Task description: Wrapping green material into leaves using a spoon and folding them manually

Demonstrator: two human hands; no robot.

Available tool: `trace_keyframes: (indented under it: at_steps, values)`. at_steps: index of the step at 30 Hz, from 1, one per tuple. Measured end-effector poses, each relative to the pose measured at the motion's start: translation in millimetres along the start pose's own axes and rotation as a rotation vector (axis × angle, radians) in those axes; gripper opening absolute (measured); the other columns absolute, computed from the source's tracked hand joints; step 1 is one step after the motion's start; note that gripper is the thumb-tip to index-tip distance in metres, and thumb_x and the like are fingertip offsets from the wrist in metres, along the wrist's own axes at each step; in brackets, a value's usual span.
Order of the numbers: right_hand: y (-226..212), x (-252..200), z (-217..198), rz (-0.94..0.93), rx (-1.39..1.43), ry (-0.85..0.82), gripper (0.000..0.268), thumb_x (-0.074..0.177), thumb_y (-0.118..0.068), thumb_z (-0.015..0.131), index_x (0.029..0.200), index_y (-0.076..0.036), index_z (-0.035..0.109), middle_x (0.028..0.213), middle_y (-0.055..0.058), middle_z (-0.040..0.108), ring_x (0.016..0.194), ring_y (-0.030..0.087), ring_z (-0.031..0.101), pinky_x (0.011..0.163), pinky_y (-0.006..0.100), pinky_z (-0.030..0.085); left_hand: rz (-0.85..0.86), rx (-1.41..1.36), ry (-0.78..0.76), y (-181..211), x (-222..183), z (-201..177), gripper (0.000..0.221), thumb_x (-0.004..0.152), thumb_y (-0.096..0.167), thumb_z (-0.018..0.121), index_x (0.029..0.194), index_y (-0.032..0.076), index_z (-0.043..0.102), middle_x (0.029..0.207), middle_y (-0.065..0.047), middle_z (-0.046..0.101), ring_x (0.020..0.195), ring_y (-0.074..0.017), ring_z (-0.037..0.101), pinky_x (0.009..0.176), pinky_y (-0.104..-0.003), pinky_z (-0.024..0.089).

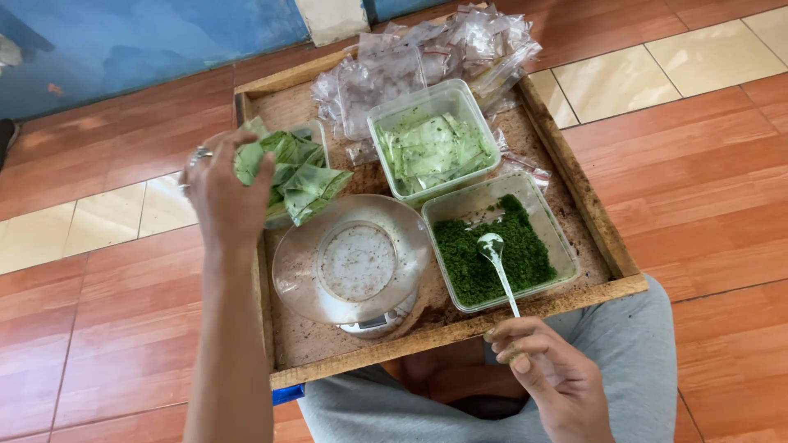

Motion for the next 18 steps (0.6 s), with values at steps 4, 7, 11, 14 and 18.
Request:
trace_keyframes:
  at_steps: [4,7,11,14,18]
  values:
    - [0.6,-0.3,6.0,0.060,-0.004,-0.004,0.025,0.096,-0.022,0.065,0.090,-0.002,0.077,0.104,0.017,0.073,0.101,0.029,0.072,0.088,0.043,0.061,0.258,-0.214,0.040,58.6,-21.8,11.9,0.028,0.093,0.017,0.079,0.119,0.015,0.070,0.126,-0.006,0.071,0.126,-0.0269,0.057,0.111,-0.050,0.025]
    - [-4.8,1.3,9.4,0.034,0.004,-0.043,0.027,0.096,-0.025,0.065,0.088,-0.002,0.076,0.101,0.019,0.073,0.097,0.030,0.072,0.085,0.043,0.059,0.352,-0.211,-0.033,89.1,-30.9,38.9,0.026,0.089,0.019,0.080,0.115,0.017,0.073,0.114,-0.001,0.076,0.116,-0.0227,0.060,0.110,-0.047,0.025]
    - [-8.9,-1.8,4.6,0.092,0.038,-0.018,0.029,0.096,-0.026,0.065,0.085,-0.001,0.076,0.098,0.020,0.074,0.090,0.031,0.072,0.075,0.043,0.062,0.343,-0.186,-0.266,123.2,-23.9,53.3,0.020,0.089,0.014,0.079,0.108,0.017,0.075,0.117,-0.006,0.073,0.121,-0.0343,0.056,0.085,-0.061,0.045]
    - [0.0,-2.6,-4.3,0.035,0.057,-0.008,0.025,0.096,-0.021,0.065,0.085,-0.001,0.076,0.094,0.020,0.074,0.088,0.030,0.074,0.076,0.041,0.062,0.302,-0.062,-0.451,130.7,-8.2,79.1,0.029,0.088,0.015,0.078,0.116,0.015,0.071,0.122,-0.013,0.070,0.133,-0.0395,0.047,0.085,-0.068,0.044]
    - [3.1,-7.2,-11.2,0.174,0.098,0.061,0.024,0.093,-0.019,0.068,0.081,0.000,0.077,0.089,0.020,0.075,0.084,0.031,0.074,0.071,0.046,0.061,0.345,0.064,-0.604,134.4,1.2,105.0,0.055,0.079,0.007,0.083,0.130,0.015,0.064,0.123,-0.019,0.065,0.141,-0.0411,0.036,0.092,-0.075,0.042]
Point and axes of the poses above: each hand's wrist, its own x-axis towards the middle knuckle, its own z-axis out of the palm, y = z × x, the point moved 1 cm from there along x, towards the middle knuckle
